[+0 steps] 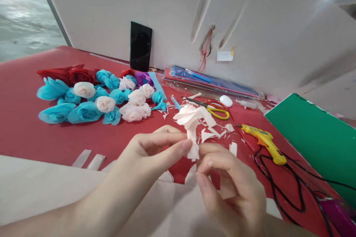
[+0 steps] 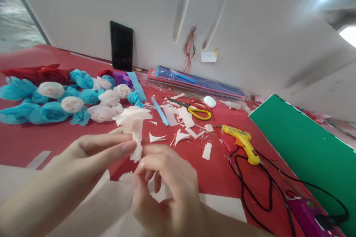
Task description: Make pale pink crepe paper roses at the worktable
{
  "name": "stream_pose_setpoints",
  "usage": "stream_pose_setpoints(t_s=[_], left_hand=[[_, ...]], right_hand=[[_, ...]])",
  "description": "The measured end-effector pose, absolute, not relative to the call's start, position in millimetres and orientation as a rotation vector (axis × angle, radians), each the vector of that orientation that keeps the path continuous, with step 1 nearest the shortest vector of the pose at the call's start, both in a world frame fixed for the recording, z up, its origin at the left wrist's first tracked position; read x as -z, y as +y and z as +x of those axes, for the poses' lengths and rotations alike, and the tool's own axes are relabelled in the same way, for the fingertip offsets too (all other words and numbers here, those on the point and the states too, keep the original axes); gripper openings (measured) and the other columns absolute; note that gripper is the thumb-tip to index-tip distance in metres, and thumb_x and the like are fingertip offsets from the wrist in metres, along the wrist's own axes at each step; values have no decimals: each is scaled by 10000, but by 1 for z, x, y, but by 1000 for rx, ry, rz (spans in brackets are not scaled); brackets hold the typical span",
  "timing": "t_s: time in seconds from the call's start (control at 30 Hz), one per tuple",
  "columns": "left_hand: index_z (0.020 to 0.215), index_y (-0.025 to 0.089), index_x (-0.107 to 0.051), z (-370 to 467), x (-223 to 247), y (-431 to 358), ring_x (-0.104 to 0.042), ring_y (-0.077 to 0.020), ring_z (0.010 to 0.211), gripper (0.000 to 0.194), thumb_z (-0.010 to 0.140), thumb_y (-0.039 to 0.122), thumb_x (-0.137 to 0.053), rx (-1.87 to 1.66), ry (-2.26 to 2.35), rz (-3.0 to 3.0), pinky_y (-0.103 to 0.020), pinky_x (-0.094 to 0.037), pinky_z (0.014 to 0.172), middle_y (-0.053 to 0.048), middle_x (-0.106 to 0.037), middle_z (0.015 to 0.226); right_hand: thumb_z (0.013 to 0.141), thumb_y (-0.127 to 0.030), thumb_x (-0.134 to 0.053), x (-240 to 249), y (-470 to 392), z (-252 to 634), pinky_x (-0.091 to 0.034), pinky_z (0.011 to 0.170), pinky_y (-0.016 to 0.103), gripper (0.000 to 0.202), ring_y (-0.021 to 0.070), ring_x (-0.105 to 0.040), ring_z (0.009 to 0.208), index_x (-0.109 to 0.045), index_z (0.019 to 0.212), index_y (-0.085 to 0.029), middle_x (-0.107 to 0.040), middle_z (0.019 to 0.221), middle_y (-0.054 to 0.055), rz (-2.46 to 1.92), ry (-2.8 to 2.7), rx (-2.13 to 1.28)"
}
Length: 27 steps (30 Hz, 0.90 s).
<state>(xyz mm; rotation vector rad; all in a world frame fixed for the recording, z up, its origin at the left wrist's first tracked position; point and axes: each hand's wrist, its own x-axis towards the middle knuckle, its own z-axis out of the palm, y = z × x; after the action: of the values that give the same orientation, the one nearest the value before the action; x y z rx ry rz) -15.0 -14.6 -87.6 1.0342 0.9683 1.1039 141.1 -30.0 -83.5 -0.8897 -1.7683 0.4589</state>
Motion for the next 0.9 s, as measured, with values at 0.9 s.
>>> stream_pose_setpoints(t_s=[0.9], left_hand=[[648, 221, -722, -15, 80, -19, -732, -195, 626, 233, 839, 343, -671, -788, 489, 787, -335, -546, 813, 45, -712, 622]], right_hand=[[822, -268, -704, 82, -26, 148, -252, 384, 138, 188, 14, -309, 445, -545, 750, -199, -519, 758, -42, -439, -922, -2226]])
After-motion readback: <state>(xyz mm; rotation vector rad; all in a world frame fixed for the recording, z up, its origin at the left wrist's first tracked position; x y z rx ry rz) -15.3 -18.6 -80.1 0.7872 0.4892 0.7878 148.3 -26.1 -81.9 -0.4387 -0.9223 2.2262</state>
